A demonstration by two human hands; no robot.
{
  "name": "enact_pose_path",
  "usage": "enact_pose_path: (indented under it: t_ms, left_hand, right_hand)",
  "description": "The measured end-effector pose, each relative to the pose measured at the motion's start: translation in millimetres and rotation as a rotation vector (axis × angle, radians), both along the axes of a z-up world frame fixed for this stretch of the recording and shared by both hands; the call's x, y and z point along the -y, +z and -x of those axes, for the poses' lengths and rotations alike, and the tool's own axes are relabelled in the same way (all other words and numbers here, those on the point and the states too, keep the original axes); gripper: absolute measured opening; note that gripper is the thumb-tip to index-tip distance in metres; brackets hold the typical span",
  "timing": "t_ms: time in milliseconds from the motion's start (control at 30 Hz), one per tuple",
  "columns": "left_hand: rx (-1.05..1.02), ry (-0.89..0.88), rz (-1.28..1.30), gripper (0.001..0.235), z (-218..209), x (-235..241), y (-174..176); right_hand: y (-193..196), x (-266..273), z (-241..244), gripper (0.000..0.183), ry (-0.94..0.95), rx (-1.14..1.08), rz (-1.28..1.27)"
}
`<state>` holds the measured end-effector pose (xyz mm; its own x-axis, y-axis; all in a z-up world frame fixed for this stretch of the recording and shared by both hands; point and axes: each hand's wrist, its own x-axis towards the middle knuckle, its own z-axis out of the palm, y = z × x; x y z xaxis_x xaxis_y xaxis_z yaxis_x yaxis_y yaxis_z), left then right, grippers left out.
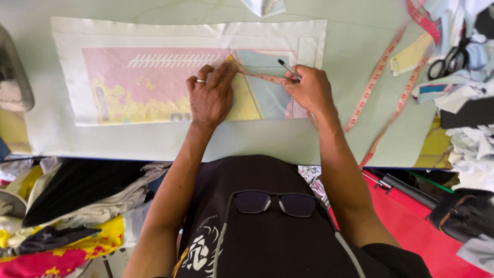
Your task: Measuring, marking, and cutting fabric pieces for garment production using a measuring tape, pen, and scissors.
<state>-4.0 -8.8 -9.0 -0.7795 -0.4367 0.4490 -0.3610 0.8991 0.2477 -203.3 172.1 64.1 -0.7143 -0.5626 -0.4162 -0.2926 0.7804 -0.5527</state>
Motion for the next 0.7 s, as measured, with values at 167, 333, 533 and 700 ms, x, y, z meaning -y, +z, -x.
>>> enact_pose_path:
  t_ms: [167,333,533,700]
  left_hand:
    - [0.0,0.022,-0.009,0.043,0,-4,5]
    - [0.018,0.042,-0.003,0.042,-1,-6,4]
    - [0.051,0.053,-0.023,0.045,-2,-7,2]
    - [0.148,-0.05,-0.02,0.057,-8,-5,18]
  right_hand:
    - [-3,-4,22,0.019,-0.034,-0.048,0.005]
    - [-14,-3,31,0.019,0.005,-0.069,0.009]
    - [-16,-4,31,0.016,-0.014,-0.06,0.017]
    - [-19,-26,79,0.017,0.035,-0.311,0.103]
